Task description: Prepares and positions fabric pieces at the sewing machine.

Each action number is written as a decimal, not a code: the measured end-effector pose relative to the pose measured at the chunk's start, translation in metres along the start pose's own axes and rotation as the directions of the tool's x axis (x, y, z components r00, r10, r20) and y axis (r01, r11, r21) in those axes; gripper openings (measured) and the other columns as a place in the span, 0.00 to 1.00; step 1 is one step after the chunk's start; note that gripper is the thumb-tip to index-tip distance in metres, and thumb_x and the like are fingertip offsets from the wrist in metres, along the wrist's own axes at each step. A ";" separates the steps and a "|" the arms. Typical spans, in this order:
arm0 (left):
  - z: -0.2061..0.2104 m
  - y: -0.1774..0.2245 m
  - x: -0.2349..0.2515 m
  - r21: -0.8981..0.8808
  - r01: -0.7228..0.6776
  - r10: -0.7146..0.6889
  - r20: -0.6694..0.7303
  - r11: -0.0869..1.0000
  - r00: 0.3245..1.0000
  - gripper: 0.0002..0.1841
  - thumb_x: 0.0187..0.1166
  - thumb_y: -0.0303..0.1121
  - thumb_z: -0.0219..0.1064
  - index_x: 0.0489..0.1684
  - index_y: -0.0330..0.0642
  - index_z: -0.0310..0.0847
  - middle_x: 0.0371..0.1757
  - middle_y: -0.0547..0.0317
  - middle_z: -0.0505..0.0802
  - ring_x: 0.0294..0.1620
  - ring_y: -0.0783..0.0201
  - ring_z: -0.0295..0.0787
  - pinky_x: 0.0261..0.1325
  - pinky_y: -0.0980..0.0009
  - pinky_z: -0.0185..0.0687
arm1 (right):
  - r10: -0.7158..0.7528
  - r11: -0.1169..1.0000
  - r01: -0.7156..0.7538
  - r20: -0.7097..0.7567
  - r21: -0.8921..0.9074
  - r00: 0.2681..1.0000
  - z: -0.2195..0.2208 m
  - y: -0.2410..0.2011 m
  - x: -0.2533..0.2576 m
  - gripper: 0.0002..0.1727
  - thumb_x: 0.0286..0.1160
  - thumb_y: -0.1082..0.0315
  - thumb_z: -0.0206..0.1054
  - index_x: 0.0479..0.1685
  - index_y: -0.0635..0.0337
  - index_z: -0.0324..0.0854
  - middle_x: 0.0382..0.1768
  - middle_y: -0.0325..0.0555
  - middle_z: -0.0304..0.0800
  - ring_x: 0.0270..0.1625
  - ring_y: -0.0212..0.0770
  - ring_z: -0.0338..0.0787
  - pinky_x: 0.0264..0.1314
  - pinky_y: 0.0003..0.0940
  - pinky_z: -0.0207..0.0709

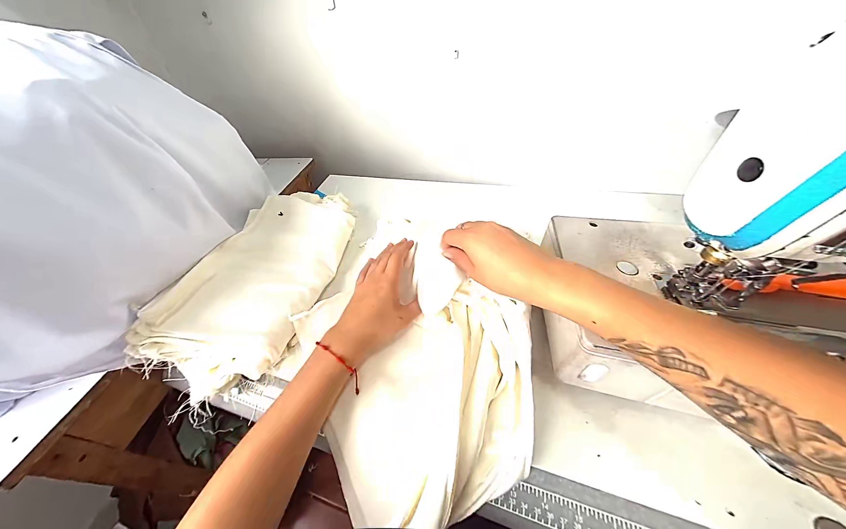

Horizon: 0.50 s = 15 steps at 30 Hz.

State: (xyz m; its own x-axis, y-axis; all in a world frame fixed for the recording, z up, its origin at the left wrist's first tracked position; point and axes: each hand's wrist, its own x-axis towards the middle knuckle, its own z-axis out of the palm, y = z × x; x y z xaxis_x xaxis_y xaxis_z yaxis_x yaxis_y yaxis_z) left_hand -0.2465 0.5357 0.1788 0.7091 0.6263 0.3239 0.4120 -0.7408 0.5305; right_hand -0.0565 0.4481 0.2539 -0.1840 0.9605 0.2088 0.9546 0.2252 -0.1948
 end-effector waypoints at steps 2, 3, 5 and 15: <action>-0.003 0.000 -0.009 -0.179 -0.058 0.030 -0.154 0.982 0.988 0.33 0.70 0.26 0.76 0.79 0.33 0.73 0.71 0.45 0.88 0.72 0.54 0.84 0.77 0.48 0.75 | -0.258 0.944 0.298 -0.246 0.144 0.934 -0.006 -0.020 -0.013 0.10 0.83 0.69 0.63 0.42 0.63 0.90 0.38 0.48 0.91 0.45 0.43 0.91 0.51 0.41 0.83; -0.012 0.001 -0.020 -0.304 -0.070 0.001 -0.222 0.950 0.975 0.28 0.71 0.22 0.74 0.73 0.35 0.77 0.60 0.50 0.92 0.57 0.63 0.90 0.63 0.59 0.85 | -0.343 0.888 0.405 -0.274 0.217 0.899 -0.013 -0.032 -0.020 0.10 0.82 0.66 0.64 0.42 0.59 0.90 0.39 0.41 0.91 0.45 0.33 0.90 0.51 0.30 0.84; -0.029 -0.013 -0.045 -0.525 -0.166 0.002 -0.299 0.835 0.954 0.09 0.75 0.24 0.64 0.47 0.47 0.84 0.38 0.69 0.92 0.35 0.79 0.87 0.40 0.78 0.87 | -0.408 0.807 0.475 -0.250 0.352 0.878 -0.026 -0.045 -0.026 0.09 0.84 0.64 0.64 0.47 0.57 0.88 0.42 0.36 0.91 0.48 0.24 0.89 0.53 0.19 0.82; -0.044 0.015 -0.103 -0.051 -0.054 0.050 -0.071 0.997 0.996 0.17 0.80 0.37 0.57 0.49 0.38 0.90 0.42 0.56 0.96 0.41 0.65 0.94 0.46 0.64 0.91 | -0.099 0.986 0.142 0.369 -0.092 0.924 0.022 -0.039 0.015 0.26 0.76 0.66 0.74 0.76 0.50 0.82 0.82 0.62 0.72 0.81 0.67 0.71 0.73 0.67 0.65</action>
State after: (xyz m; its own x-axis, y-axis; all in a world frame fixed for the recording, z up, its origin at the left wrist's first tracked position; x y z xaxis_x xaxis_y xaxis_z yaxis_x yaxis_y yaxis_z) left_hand -0.3386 0.4708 0.1874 0.6866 0.6038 0.4050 0.3432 -0.7602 0.5516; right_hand -0.1017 0.4577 0.2434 -0.3505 0.9258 -0.1411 0.9363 0.3432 -0.0741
